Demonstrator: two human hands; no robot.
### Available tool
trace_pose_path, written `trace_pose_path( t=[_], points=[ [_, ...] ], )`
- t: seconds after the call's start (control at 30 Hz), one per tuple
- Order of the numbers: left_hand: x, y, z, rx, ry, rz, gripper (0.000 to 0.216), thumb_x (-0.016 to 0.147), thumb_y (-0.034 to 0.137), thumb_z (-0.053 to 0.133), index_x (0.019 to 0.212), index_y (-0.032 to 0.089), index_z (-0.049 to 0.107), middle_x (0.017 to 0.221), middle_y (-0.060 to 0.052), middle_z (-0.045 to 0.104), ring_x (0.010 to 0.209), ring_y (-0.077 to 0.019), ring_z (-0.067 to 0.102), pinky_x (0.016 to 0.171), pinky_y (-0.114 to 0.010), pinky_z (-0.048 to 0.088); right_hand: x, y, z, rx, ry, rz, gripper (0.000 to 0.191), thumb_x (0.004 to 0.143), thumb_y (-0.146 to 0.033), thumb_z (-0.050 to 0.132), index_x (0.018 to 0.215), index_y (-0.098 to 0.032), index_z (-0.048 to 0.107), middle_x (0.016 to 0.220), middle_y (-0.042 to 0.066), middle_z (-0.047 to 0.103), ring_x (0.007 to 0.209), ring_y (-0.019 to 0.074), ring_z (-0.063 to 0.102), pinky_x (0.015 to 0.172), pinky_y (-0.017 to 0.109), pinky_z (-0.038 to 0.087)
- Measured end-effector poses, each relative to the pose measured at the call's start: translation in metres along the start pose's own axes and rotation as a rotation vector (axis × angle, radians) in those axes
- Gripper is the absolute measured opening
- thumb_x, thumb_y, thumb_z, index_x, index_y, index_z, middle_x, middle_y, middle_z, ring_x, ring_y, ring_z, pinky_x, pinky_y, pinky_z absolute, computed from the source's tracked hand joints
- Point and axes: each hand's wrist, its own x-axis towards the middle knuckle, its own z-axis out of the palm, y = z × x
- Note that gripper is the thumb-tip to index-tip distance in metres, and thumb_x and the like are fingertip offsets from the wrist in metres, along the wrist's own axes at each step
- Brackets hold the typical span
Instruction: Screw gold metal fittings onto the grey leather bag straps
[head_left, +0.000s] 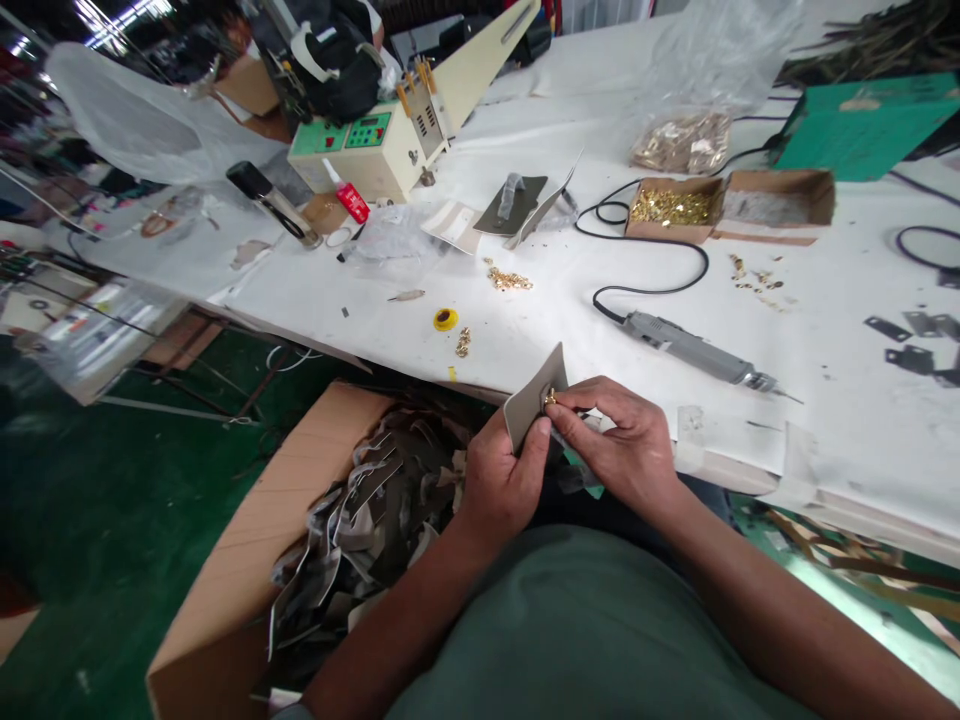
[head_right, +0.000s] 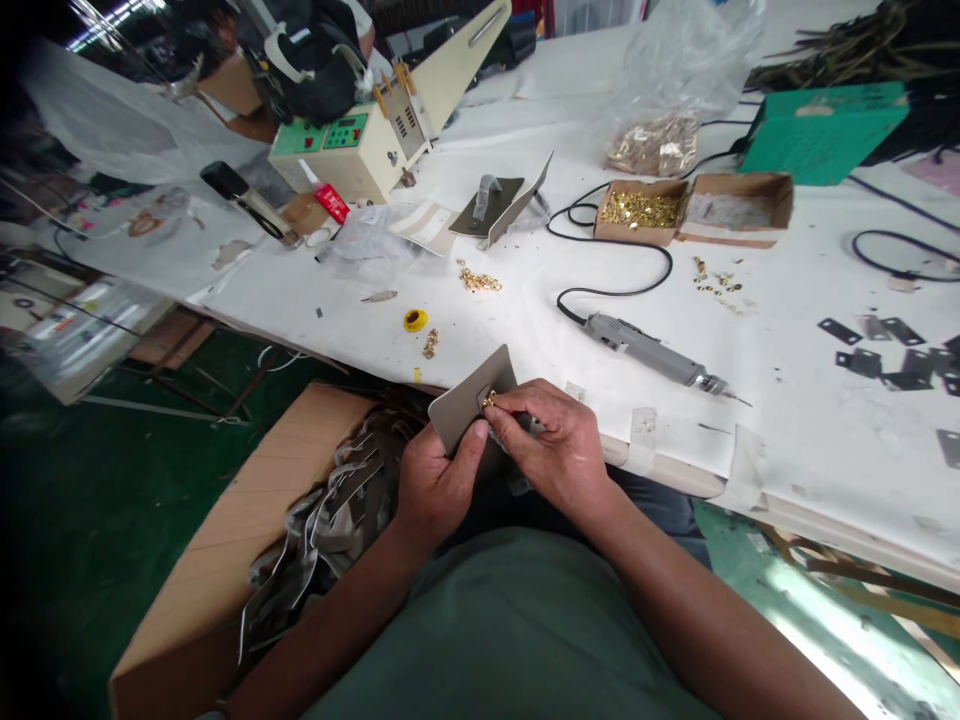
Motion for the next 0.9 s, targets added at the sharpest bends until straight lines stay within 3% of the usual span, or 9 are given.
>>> trace_pose_path(
  t=[0.23,0.3,0.4,0.5,0.63,0.7,0.77,0.9],
  points=[
    [-0.002,0.008,0.005,0.027,-0.018,0.106,0.026,0.099,0.020,0.060,0.123,0.022,0.069,0.114,-0.006,0.076,0.106,-0.0203,0.072,0.098,-0.032,0.055,-0.006,-0.005,-0.001,-0.126,0.127,0.037,0.003,0.093,-0.025,0.077,0.090,-0.026,0.077,0.090,0.001,0.079,0.081,0.0193,0.073,0.078,0.034,0.058],
    [-0.002,0.012,0.005,0.026,-0.025,0.125,0.031,0.096,0.019,0.062,0.127,0.022,0.067,0.118,-0.007,0.074,0.110,-0.0218,0.071,0.099,-0.034,0.056,-0.007,-0.005,-0.001,-0.170,0.127,0.001,0.005,0.095,-0.026,0.074,0.091,-0.026,0.078,0.092,0.002,0.080,0.083,0.0206,0.074,0.081,0.037,0.058],
    [-0.004,0.016,0.002,0.009,-0.077,0.131,0.042,0.090,0.017,0.065,0.131,0.022,0.062,0.122,-0.009,0.070,0.110,-0.0227,0.069,0.090,-0.032,0.060,-0.008,-0.006,-0.005,-0.200,0.066,-0.034,0.009,0.097,-0.026,0.070,0.100,-0.027,0.078,0.099,0.003,0.081,0.091,0.0224,0.075,0.087,0.040,0.057],
    [-0.006,0.017,-0.003,0.016,-0.135,0.140,0.057,0.085,0.018,0.069,0.140,0.022,0.053,0.133,-0.012,0.063,0.118,-0.0255,0.066,0.088,-0.033,0.061,-0.007,-0.012,-0.013,-0.134,-0.088,-0.020,0.023,0.095,-0.032,0.070,0.118,-0.026,0.075,0.114,0.007,0.078,0.105,0.0253,0.073,0.094,0.043,0.056],
    [-0.006,0.012,-0.005,0.114,-0.101,0.249,0.089,0.075,0.031,0.082,0.152,0.024,0.039,0.147,-0.017,0.049,0.134,-0.0345,0.057,0.106,-0.049,0.056,-0.003,-0.029,-0.017,-0.098,-0.196,0.091,0.061,0.075,-0.056,0.087,0.123,-0.023,0.070,0.123,0.009,0.073,0.113,0.0312,0.068,0.099,0.045,0.053],
    [-0.005,0.008,-0.003,0.217,-0.081,0.238,0.103,0.069,0.036,0.086,0.157,0.025,0.032,0.148,-0.017,0.046,0.134,-0.0369,0.056,0.105,-0.052,0.056,-0.001,-0.038,-0.014,-0.086,-0.167,0.205,0.054,0.075,-0.054,0.087,0.115,-0.023,0.070,0.117,0.006,0.074,0.107,0.0293,0.069,0.097,0.042,0.053],
    [-0.004,0.005,0.000,0.333,-0.092,0.178,0.116,0.065,0.043,0.088,0.161,0.028,0.026,0.149,-0.017,0.044,0.131,-0.0382,0.058,0.101,-0.052,0.058,0.002,-0.045,-0.010,-0.052,-0.159,0.300,0.036,0.083,-0.045,0.079,0.109,-0.023,0.071,0.109,0.004,0.075,0.102,0.0259,0.069,0.094,0.037,0.053],
    [0.000,-0.002,0.001,0.457,-0.119,0.191,0.130,0.060,0.072,0.086,0.165,0.027,0.023,0.147,-0.017,0.045,0.129,-0.0396,0.058,0.099,-0.051,0.058,0.008,-0.044,-0.007,0.020,-0.153,0.448,0.021,0.089,-0.037,0.067,0.098,-0.019,0.074,0.093,0.002,0.075,0.090,0.0230,0.068,0.081,0.032,0.053]
  ],
)
